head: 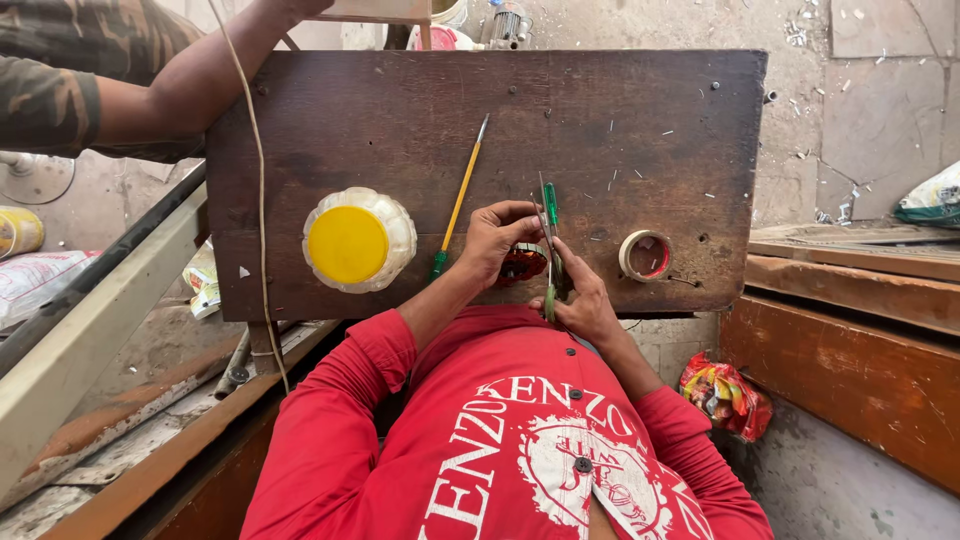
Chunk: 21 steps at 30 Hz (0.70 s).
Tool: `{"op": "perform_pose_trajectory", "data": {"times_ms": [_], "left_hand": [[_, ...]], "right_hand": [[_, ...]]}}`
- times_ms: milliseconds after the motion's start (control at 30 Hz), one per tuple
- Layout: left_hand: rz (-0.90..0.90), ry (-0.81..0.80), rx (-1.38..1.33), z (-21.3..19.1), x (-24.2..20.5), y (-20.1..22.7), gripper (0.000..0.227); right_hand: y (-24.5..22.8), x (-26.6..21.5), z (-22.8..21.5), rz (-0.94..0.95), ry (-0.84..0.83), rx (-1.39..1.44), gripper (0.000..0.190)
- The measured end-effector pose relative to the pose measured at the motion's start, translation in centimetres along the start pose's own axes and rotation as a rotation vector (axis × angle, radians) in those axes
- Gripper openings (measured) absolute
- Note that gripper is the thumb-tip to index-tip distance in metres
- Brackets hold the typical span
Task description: The person assembles a small electrical component by wrapping copper wire around a metal core and securing it with tape. They use a screwdriver to adjust the assembly and scissors to trim the wire. The person places the finished component into a drawer at the end.
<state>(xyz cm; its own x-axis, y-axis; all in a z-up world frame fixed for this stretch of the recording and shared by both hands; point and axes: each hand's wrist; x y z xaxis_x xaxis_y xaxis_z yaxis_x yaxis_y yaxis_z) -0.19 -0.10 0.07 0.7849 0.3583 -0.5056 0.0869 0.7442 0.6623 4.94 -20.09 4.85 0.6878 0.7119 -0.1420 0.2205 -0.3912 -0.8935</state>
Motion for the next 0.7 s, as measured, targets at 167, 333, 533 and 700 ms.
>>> {"op": "perform_pose_trajectory", "data": {"times_ms": [167, 333, 533, 700], "left_hand": [[0.013, -0.001, 0.01, -0.1, 0.0, -0.1, 0.019], [0.013, -0.023, 0.016, -0.4, -0.2, 0.1, 0.02], [0.026, -0.017, 0.035, -0.5, 0.3, -0.9, 0.021], [0.218, -0.069, 0.124, 0.3, -0.2, -1.7, 0.018]], "right_hand": [[-0.4, 0.4, 0.1, -0.011, -0.002, -0.034, 0.107], [-0.3, 0.0, 0.1, -0.003, -0.001, -0.055, 0.103], [3.2, -0.1, 0.1, 0.087, 0.097, -0.089, 0.088], [5.8, 0.4, -1.5, -0.144, 0.249, -0.564, 0.053]]}}
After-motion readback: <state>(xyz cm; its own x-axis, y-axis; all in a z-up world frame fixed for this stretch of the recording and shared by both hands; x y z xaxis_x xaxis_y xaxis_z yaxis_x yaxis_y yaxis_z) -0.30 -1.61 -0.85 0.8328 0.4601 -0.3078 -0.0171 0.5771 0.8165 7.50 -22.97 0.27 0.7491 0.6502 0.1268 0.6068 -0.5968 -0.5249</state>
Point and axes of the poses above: each hand's wrist, its own x-axis towards the middle knuckle, its own z-axis out of the palm, y = z × x, and after that the axes turned 7 degrees about y, right-handed
